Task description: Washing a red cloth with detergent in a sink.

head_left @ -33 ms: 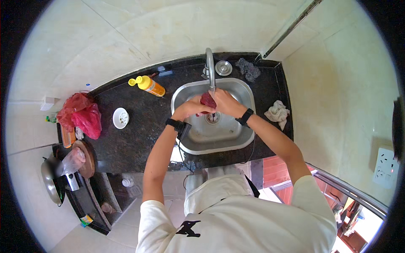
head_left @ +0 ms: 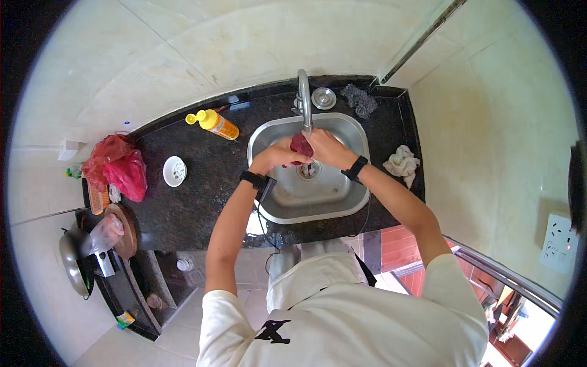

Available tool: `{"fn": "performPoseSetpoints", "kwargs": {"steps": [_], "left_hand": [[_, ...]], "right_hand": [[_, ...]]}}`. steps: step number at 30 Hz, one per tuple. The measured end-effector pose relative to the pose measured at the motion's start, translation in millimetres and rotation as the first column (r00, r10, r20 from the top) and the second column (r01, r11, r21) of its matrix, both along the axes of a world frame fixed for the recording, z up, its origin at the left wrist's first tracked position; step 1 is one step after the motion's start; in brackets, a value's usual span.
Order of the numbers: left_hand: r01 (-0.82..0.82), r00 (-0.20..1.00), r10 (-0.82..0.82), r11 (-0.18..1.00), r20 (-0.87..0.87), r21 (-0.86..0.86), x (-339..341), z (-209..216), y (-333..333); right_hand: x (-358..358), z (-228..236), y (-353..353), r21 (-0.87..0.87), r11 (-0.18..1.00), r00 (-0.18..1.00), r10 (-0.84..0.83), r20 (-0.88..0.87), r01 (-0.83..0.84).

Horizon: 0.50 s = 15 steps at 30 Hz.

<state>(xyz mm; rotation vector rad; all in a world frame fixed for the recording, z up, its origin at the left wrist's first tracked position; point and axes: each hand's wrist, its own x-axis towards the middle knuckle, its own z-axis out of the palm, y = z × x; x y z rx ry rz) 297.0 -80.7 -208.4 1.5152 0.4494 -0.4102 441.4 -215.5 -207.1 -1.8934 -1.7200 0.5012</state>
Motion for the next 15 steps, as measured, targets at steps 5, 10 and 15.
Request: {"fn": "performPoseSetpoints", "kwargs": {"steps": [5,10,15], "left_hand": [[0.128,0.955,-0.187,0.96,0.229,0.248,4.2,-27.2,7.6],[0.076,0.969,-0.23,0.613,0.086,0.786,7.6,-28.4,-2.1],[0.216,0.958,-0.27,0.445,-0.099,0.869,18.5,-15.6,-16.0]], "right_hand": [[6.7,-3.7,4.3,-0.184,0.976,0.993,0.105,-0.048,-0.112],[12.0,-13.7,7.0,-0.306,0.947,0.992,0.073,-0.106,-0.102],[21.7,-45.1,3.3,-0.374,0.921,0.994,0.095,-0.062,-0.111]]}}
